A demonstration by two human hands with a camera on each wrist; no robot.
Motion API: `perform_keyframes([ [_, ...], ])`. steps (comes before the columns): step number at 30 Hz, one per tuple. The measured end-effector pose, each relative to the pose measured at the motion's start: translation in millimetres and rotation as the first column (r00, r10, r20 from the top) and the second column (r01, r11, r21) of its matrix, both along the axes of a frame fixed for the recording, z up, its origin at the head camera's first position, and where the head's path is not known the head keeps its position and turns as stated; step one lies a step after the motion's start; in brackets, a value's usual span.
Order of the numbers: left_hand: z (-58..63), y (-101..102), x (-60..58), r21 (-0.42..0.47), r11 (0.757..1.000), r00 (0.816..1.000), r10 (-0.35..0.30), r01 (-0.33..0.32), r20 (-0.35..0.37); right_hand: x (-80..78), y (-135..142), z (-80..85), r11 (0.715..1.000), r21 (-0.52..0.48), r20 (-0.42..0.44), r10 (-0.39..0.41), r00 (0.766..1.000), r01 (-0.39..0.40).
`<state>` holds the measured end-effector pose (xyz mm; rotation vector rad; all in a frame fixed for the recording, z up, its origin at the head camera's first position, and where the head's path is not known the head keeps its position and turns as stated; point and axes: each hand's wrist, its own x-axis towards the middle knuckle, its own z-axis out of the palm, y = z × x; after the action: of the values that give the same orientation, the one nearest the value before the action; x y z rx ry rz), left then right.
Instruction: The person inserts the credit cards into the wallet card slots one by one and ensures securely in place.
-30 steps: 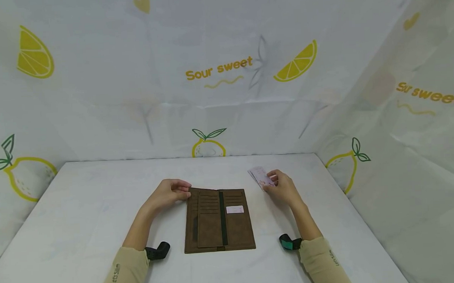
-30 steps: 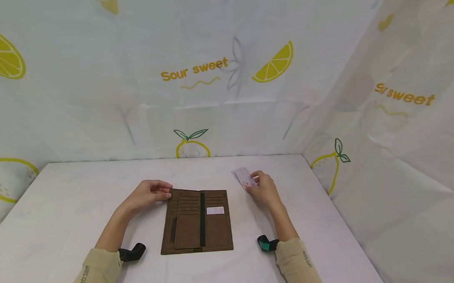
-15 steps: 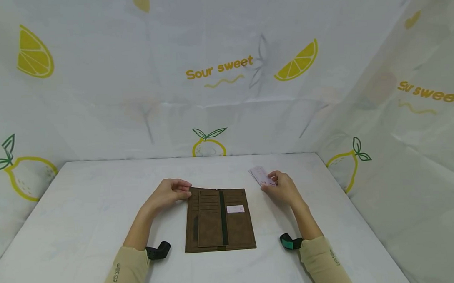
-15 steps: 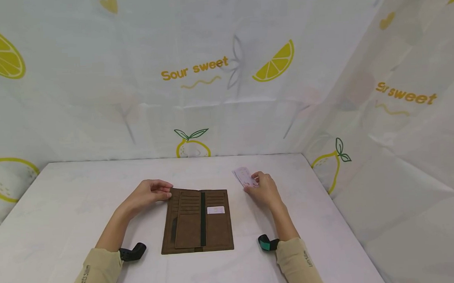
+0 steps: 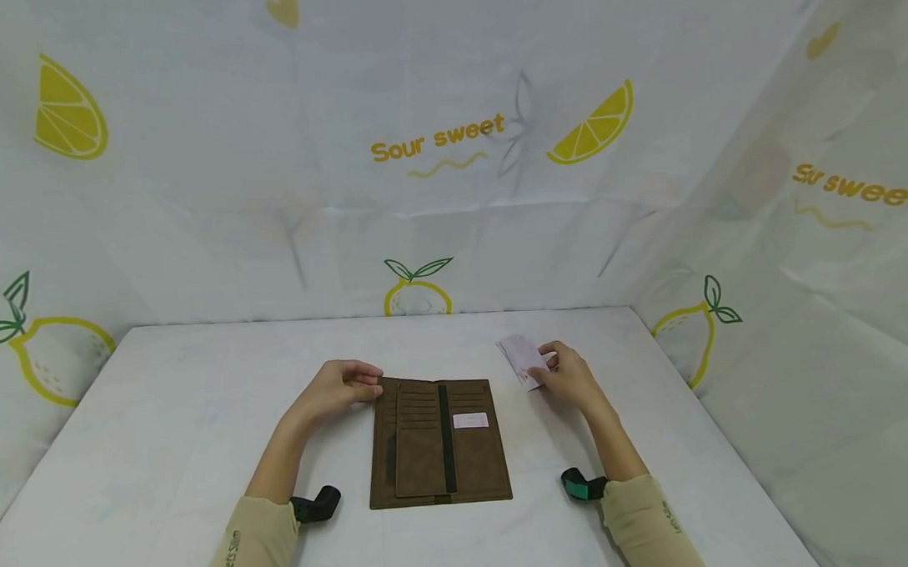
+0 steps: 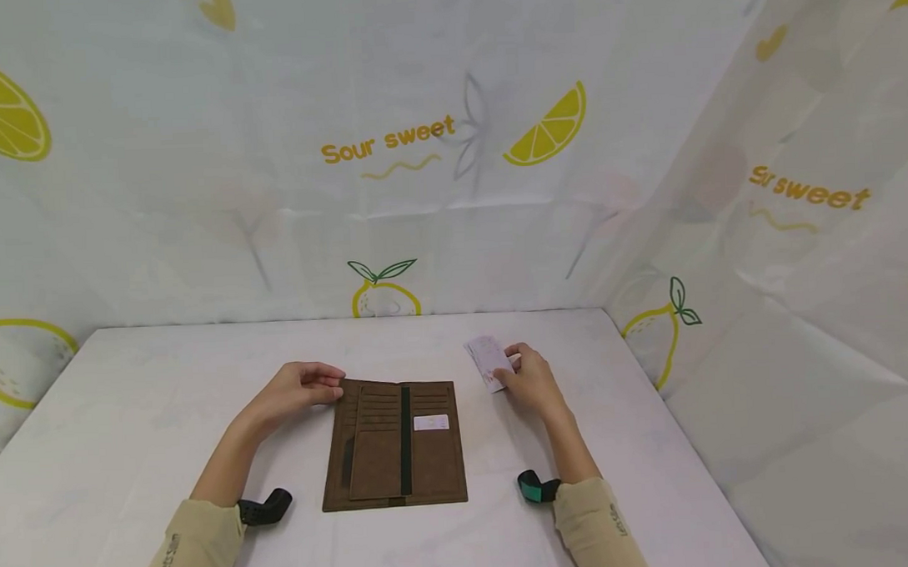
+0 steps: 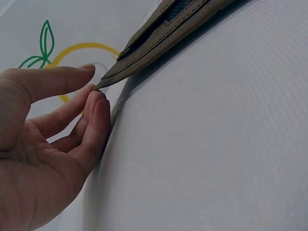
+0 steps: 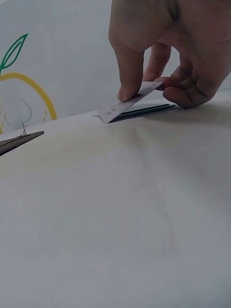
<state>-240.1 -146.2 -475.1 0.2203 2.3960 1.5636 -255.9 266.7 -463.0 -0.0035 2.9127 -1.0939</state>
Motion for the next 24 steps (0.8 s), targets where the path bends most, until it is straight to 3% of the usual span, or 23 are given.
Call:
perform_keyframes([
  [7,-0.1,0,-0.2,0.003,1.0,1.0,0.002,-0.002,0.0,-1.5,5,1.1,0.989,-0.142,0.01,0.049,0.999,-0.047],
  [15,-0.4,0,0.1,-0.002,1.0,1.0,0.0,0.0,0.002,1.3,4,7.5,0.975,-0.218,0.038,0.058,0.998,-0.048],
  [24,0.1,1,0.6,0.012,1.0,1.0,0.006,-0.007,0.015,3.8,-11,14.8,0.926,-0.376,0.027,0.035,0.999,-0.022],
])
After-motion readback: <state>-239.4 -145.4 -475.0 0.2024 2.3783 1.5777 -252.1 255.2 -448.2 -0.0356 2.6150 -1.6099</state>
